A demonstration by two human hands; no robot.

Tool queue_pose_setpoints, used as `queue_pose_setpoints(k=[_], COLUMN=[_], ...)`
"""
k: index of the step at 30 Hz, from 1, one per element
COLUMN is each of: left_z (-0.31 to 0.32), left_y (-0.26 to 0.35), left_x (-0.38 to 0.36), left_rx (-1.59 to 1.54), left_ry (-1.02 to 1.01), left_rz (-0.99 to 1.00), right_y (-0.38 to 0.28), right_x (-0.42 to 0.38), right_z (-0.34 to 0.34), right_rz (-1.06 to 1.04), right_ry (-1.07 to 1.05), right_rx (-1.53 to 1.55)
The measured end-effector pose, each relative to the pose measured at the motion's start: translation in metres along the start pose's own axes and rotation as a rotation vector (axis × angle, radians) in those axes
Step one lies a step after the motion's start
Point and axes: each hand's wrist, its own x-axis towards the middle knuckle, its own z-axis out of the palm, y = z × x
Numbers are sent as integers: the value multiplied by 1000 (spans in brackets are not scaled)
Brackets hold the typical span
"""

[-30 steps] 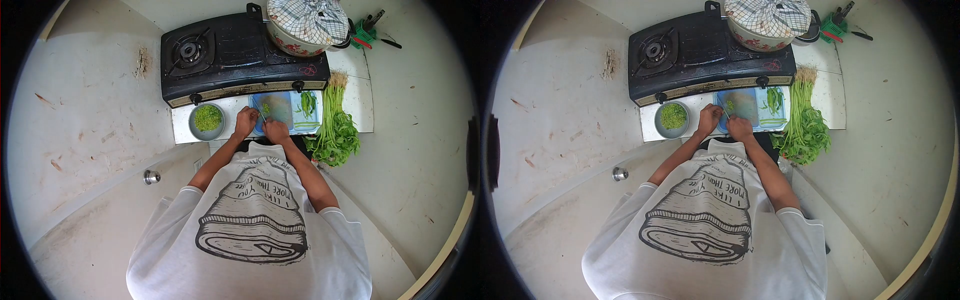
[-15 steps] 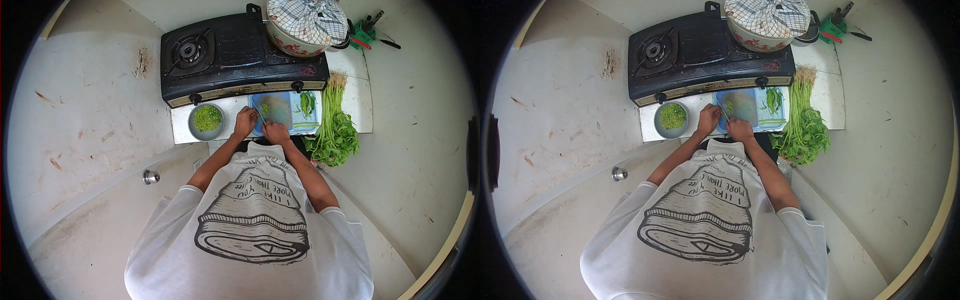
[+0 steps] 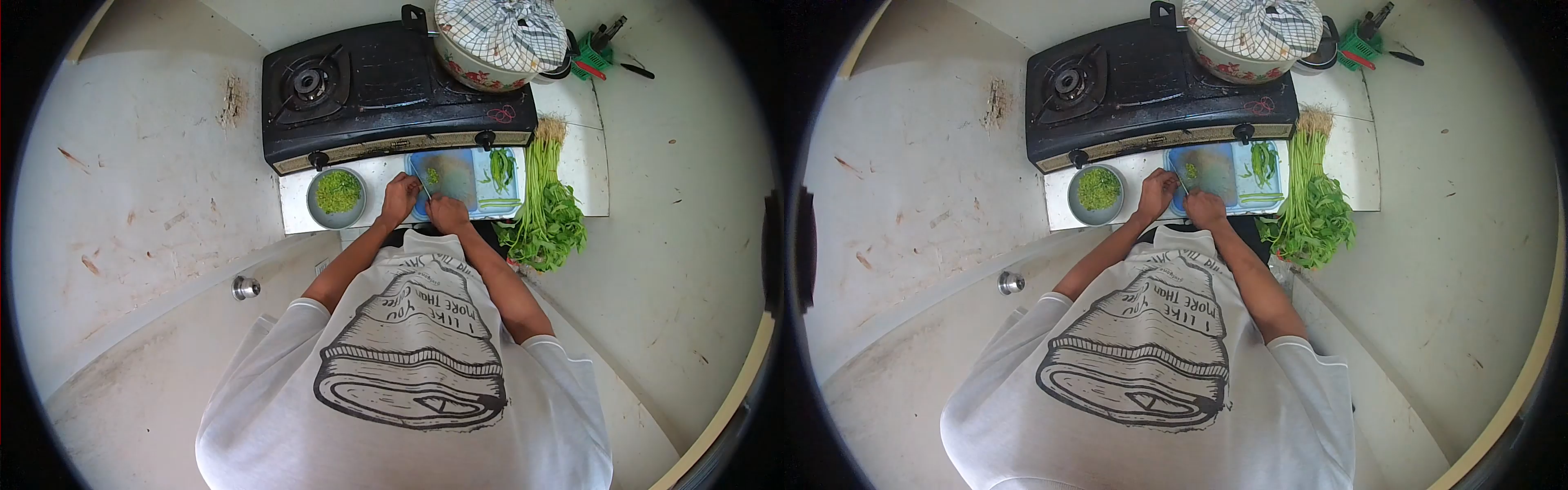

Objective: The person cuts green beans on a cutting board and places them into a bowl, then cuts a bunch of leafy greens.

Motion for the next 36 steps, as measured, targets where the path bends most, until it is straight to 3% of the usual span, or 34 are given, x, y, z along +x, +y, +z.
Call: queue_pose_setpoints(k=[11, 14, 20, 36], left_z=[-3, -3, -4, -4], left_y=[3, -2, 9, -4], left_x=[0, 5, 5, 2], left_rx=[-3, 68, 57, 34], left_ry=[-13, -33, -21, -57], left_rz=[1, 125, 28, 65], right_y=[11, 10, 12, 4], right_x=[-10, -5, -4, -1], right_z=[8, 4, 4, 2], right_rz=[-16, 9, -7, -52], right_ry=[39, 51, 74, 76], right_rx=[14, 20, 41, 42])
